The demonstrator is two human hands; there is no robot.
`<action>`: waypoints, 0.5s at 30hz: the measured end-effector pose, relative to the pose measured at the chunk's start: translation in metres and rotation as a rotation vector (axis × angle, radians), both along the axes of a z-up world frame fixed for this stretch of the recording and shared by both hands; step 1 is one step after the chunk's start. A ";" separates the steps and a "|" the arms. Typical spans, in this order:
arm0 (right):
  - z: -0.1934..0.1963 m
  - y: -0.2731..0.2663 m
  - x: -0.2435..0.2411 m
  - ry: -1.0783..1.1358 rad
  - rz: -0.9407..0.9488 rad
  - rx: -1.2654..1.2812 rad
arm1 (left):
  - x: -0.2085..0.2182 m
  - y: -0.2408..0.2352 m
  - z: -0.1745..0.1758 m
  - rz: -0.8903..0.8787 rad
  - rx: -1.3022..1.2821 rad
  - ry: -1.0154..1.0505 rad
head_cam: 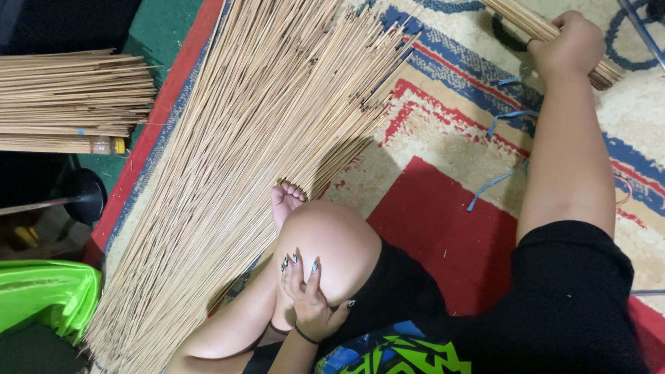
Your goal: The person sits on a rug and gathers a bundle of thin wooden sticks. They use a blue string to tie the sticks together, wrapping and knotting the string around the bundle to secure it.
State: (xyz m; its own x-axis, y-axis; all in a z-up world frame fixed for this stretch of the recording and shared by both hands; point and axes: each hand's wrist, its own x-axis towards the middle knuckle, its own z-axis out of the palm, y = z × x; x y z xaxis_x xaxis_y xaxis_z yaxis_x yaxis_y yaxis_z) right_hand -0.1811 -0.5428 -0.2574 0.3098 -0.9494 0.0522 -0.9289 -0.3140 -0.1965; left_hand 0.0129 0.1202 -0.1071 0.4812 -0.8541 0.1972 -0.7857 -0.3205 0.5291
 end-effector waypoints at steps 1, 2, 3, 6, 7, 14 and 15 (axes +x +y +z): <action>-0.013 -0.007 -0.003 0.001 -0.003 0.001 | 0.000 -0.001 0.000 -0.003 0.001 0.001; -0.027 -0.014 -0.006 -0.004 0.008 -0.059 | 0.000 -0.002 0.001 -0.004 0.009 0.011; -0.042 -0.018 -0.011 -0.009 0.013 -0.115 | 0.002 -0.003 0.002 -0.010 0.020 0.021; -0.039 -0.005 0.001 -0.057 -0.061 -0.015 | 0.003 -0.005 0.002 -0.011 0.019 -0.011; -0.038 0.002 0.006 -0.040 -0.087 -0.028 | 0.005 -0.005 0.009 -0.038 0.007 0.006; 0.006 0.037 0.010 -0.022 0.009 -0.052 | 0.013 0.006 -0.022 0.016 0.089 -0.234; 0.003 0.044 0.010 -0.041 0.046 -0.034 | 0.011 0.010 -0.032 0.073 0.016 -0.267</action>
State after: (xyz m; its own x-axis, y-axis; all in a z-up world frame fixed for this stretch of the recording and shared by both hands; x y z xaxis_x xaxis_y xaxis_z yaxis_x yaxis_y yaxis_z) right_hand -0.1711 -0.4991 -0.2541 0.3502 -0.9316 0.0974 -0.9046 -0.3633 -0.2229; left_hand 0.0242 0.1304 -0.1388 0.4745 -0.8233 0.3116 -0.8711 -0.3881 0.3011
